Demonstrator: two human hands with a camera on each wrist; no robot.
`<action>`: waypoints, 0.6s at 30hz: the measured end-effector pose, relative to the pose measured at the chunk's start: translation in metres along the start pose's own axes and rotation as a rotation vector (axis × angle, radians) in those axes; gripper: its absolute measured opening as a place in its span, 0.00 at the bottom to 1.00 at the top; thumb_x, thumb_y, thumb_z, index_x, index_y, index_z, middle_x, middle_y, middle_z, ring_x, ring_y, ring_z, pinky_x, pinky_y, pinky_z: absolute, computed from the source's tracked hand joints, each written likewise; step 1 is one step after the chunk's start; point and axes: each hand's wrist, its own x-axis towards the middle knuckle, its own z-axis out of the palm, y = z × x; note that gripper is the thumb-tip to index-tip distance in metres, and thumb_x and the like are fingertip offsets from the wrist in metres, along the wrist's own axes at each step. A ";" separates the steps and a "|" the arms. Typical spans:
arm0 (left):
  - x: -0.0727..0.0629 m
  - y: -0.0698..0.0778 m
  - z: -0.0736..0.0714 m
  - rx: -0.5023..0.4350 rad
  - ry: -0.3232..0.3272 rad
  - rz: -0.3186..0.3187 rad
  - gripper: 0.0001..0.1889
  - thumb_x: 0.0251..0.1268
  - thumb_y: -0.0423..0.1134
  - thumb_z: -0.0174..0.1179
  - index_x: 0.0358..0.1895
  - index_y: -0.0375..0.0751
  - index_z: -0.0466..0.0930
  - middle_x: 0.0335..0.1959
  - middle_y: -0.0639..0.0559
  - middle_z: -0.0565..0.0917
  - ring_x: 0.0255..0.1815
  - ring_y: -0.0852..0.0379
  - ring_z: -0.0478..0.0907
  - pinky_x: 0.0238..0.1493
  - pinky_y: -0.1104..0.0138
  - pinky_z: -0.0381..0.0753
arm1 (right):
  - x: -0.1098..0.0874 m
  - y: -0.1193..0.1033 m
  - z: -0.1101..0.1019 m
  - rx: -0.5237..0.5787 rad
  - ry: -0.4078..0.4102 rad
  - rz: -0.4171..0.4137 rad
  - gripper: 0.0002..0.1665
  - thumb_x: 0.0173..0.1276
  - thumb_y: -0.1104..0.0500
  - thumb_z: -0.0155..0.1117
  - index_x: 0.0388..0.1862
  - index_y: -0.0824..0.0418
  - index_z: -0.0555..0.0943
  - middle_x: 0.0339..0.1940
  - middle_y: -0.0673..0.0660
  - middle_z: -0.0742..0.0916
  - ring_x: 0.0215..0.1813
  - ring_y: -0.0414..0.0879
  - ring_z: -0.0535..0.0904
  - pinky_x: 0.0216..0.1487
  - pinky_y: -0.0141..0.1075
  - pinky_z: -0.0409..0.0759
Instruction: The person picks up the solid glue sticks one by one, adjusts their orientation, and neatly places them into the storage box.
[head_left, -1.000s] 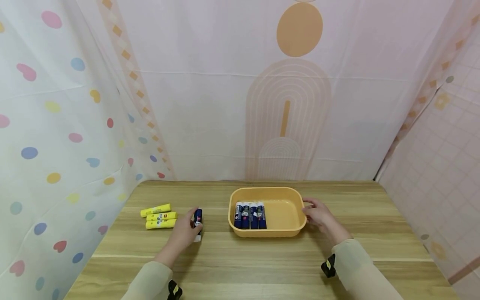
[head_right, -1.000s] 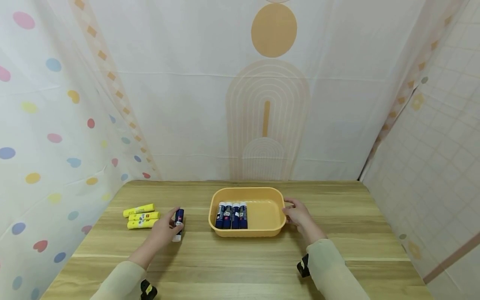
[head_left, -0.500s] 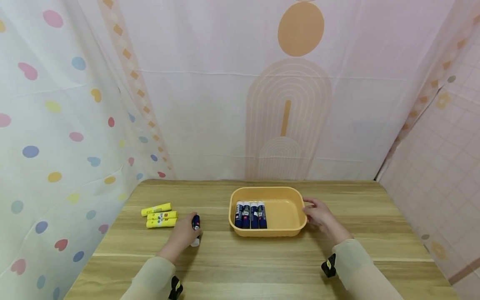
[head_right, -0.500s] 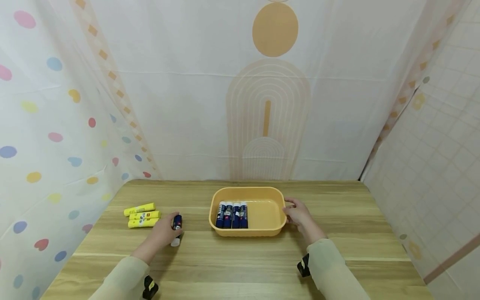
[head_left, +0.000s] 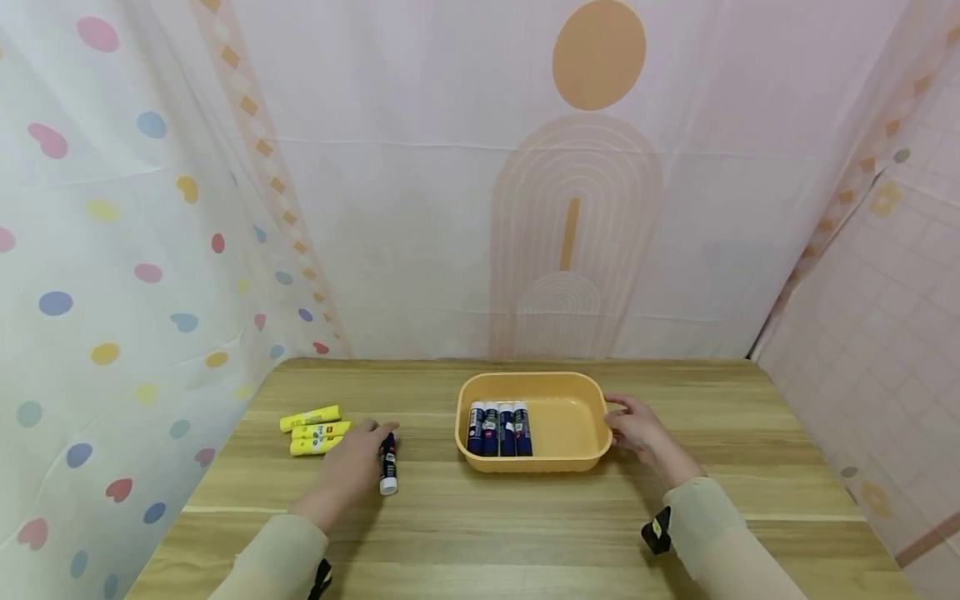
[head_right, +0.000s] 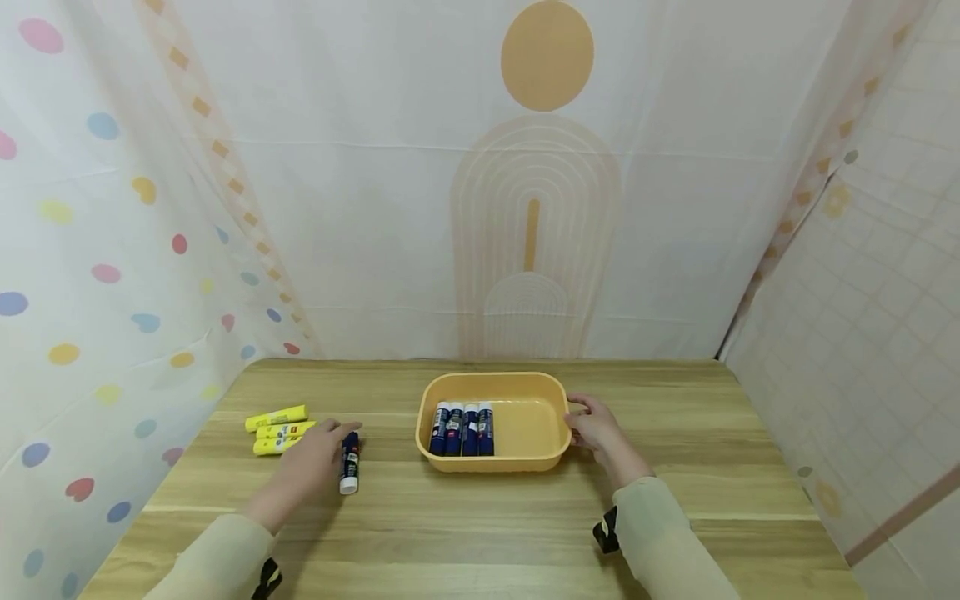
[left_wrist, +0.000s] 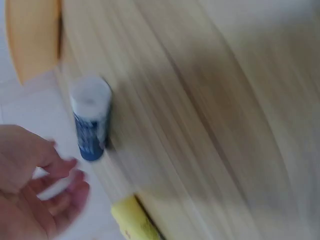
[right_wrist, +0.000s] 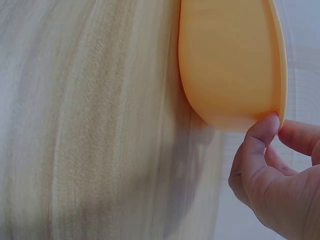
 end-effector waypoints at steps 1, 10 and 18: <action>-0.001 -0.003 0.000 0.010 0.021 0.076 0.26 0.56 0.24 0.58 0.59 0.45 0.76 0.51 0.41 0.78 0.47 0.45 0.76 0.35 0.56 0.81 | 0.001 0.000 0.000 0.001 -0.001 0.000 0.28 0.70 0.69 0.49 0.68 0.68 0.61 0.42 0.61 0.74 0.34 0.44 0.75 0.32 0.31 0.77; -0.005 -0.021 0.002 0.075 -0.055 0.418 0.27 0.55 0.23 0.62 0.59 0.46 0.76 0.60 0.46 0.77 0.64 0.41 0.69 0.61 0.46 0.70 | 0.002 0.000 0.000 0.022 -0.020 -0.007 0.28 0.70 0.69 0.48 0.68 0.68 0.60 0.41 0.60 0.74 0.32 0.43 0.75 0.30 0.30 0.76; 0.000 -0.022 0.006 0.160 -0.021 0.457 0.17 0.55 0.31 0.65 0.50 0.44 0.80 0.48 0.49 0.83 0.56 0.47 0.76 0.59 0.51 0.73 | 0.000 0.000 0.000 0.038 -0.019 -0.006 0.28 0.70 0.70 0.49 0.68 0.68 0.60 0.40 0.58 0.73 0.31 0.42 0.74 0.29 0.29 0.75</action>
